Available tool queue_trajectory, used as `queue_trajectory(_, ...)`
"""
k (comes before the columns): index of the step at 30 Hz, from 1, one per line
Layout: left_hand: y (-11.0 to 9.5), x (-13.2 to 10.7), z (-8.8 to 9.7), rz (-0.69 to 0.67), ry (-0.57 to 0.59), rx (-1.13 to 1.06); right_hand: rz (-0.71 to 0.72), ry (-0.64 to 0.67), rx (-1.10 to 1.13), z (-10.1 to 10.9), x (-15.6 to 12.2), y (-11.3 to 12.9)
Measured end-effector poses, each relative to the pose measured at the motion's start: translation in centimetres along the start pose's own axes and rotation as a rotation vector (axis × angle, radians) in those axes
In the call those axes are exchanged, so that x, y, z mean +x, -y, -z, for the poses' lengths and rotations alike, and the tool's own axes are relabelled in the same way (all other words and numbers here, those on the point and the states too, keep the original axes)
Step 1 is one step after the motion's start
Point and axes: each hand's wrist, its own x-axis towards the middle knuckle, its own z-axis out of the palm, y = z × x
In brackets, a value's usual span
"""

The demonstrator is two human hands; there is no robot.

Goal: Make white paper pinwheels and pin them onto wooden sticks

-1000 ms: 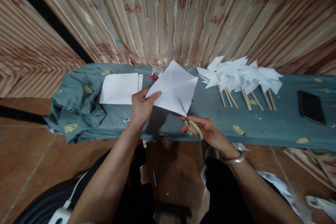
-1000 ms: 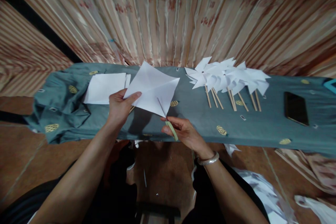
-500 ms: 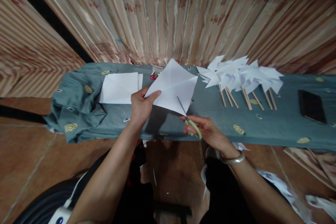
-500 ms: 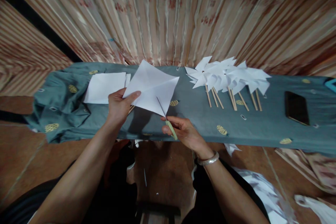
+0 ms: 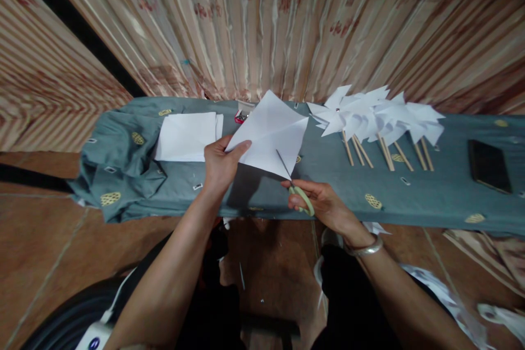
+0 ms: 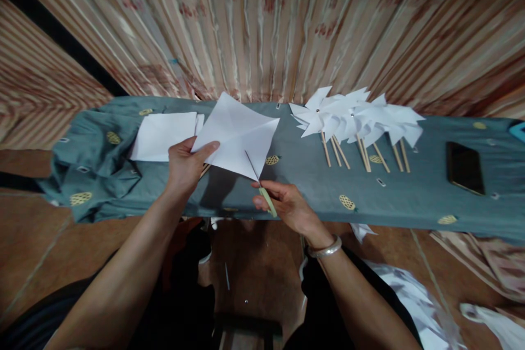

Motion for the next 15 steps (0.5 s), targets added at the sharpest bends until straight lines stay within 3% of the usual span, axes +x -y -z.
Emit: queue_trajectory(15, -0.4, -0.7, -0.5, 0.044, 0.035, 0.062, 0.006, -0.009, -0.083, -0.5, -0.4, 1.2)
